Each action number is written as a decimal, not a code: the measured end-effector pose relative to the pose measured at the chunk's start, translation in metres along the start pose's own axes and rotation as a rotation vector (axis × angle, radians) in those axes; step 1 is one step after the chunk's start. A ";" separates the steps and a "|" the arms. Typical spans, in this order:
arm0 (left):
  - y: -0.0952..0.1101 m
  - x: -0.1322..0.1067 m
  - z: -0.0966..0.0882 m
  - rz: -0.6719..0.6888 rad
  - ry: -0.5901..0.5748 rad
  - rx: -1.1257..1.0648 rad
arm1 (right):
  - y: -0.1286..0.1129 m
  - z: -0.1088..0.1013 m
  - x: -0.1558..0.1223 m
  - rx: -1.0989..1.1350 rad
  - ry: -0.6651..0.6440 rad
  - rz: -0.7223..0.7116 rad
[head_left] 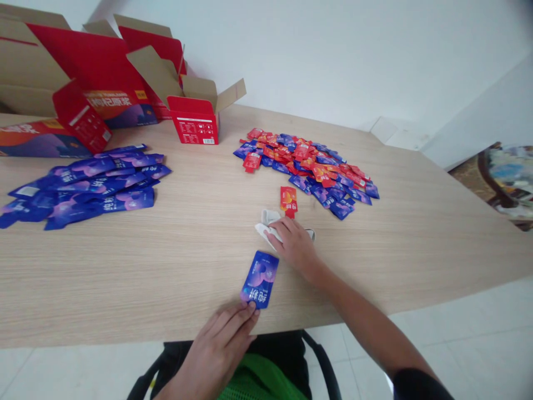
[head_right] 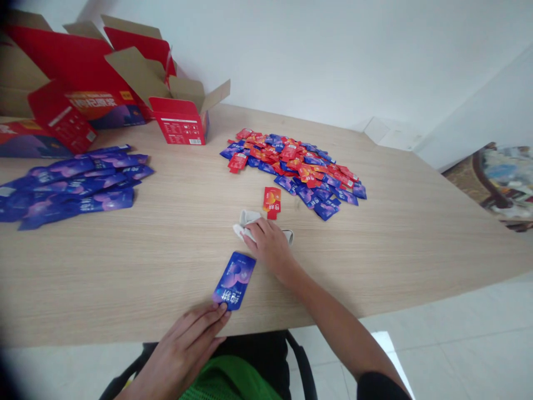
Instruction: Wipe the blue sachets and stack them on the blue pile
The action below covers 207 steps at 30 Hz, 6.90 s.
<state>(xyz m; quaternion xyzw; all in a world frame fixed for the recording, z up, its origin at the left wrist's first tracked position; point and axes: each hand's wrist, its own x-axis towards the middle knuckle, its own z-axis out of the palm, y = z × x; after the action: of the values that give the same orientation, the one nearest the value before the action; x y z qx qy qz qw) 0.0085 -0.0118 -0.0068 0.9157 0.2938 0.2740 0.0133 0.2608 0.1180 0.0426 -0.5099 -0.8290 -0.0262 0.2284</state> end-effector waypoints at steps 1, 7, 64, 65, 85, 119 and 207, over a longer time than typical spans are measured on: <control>0.000 0.001 0.000 0.000 0.001 -0.001 | -0.010 -0.004 -0.006 0.043 0.016 -0.004; 0.003 0.003 -0.001 -0.028 -0.017 -0.032 | -0.071 0.003 -0.061 0.166 -0.180 -0.238; -0.021 -0.015 -0.018 0.030 -0.085 0.101 | -0.062 0.001 -0.042 0.232 0.016 -0.077; -0.022 -0.015 -0.018 0.044 -0.081 0.114 | -0.070 0.008 -0.047 0.188 -0.038 -0.126; -0.008 -0.003 -0.018 0.203 -0.143 0.247 | -0.060 0.024 -0.049 0.059 -0.134 -0.140; 0.000 0.075 -0.009 -0.467 -0.357 0.000 | 0.028 0.013 -0.012 0.099 0.283 0.137; -0.047 0.345 0.201 0.281 -0.164 -0.048 | 0.028 -0.018 -0.018 0.719 -0.996 -0.261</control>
<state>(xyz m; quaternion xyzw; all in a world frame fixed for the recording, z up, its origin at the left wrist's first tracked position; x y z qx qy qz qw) 0.3201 0.2426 -0.0161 0.9665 0.1540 0.2042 0.0206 0.2977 0.1112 0.0465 -0.2469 -0.8483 0.4673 -0.0330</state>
